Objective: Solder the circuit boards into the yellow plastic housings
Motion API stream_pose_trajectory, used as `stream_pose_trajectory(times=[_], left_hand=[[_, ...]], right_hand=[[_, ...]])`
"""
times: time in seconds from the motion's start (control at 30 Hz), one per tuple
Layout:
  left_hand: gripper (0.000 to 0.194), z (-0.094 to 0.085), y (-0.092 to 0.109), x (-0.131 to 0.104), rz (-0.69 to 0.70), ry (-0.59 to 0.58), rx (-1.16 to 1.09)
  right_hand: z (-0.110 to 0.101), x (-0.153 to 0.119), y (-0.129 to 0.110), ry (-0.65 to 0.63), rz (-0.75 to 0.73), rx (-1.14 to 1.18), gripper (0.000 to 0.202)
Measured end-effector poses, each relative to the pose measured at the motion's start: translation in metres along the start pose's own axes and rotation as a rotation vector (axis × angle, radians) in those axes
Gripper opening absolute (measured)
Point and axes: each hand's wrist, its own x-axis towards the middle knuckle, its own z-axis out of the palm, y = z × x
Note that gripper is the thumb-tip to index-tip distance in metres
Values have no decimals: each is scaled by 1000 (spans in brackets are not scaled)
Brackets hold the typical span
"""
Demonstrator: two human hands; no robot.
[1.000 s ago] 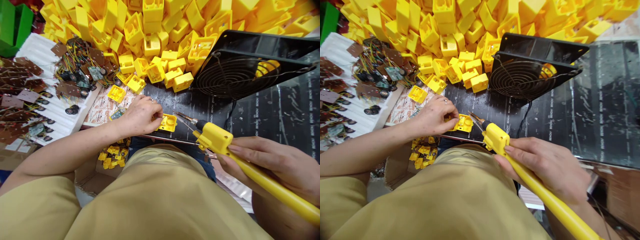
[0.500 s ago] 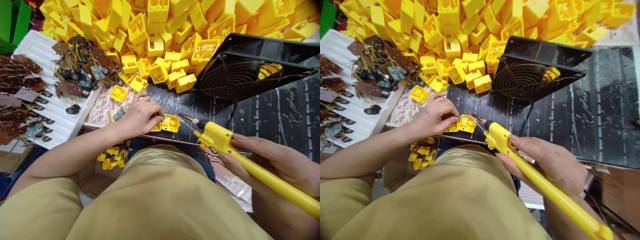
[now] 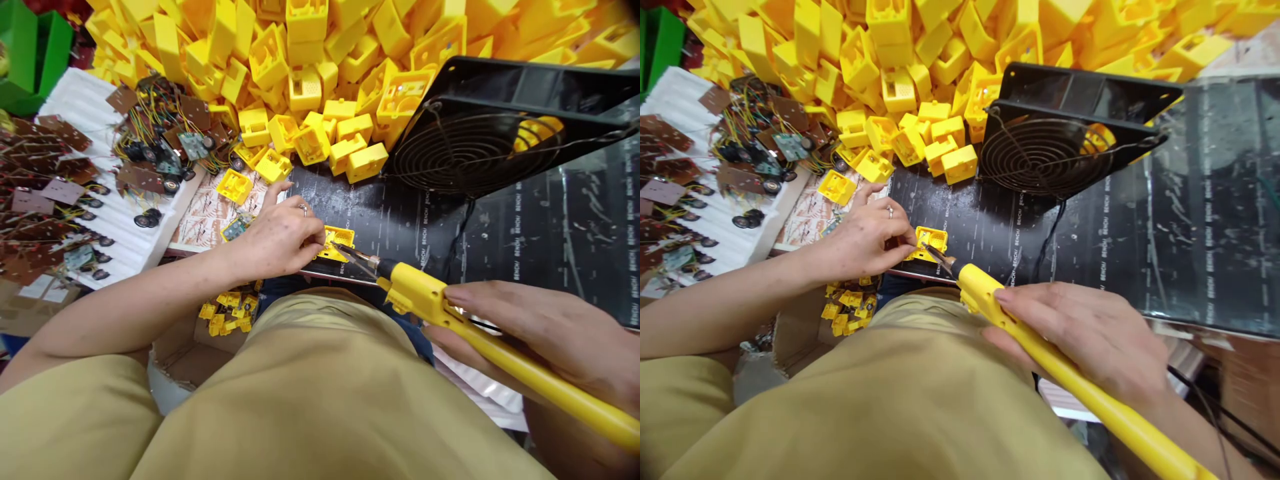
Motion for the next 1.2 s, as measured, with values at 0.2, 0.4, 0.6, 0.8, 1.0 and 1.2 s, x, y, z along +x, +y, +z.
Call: stream_pose_trajectory(times=[0.2,0.4,0.6,0.8,1.0,1.2], left_hand=[[22,-3,0,0,31,-29,21],[22,-4,2,5,20,-66,47],[21,-7,3,10,-1,-121,30],[22,-9,4,12,-1,-149,44],[21,-8,2,11,24,-136,57],[25,-7,2,10,61,-116,74]], right_hand=[[4,-5,-3,-60,-56,-16,16],[5,10,-4,-26,-254,-2,4],[-5,5,1,-68,-267,-25,20],[-8,-4,2,-21,-123,-45,14],[0,6,-2,-15,-143,-32,10],[3,12,-6,-57,-197,32,10]])
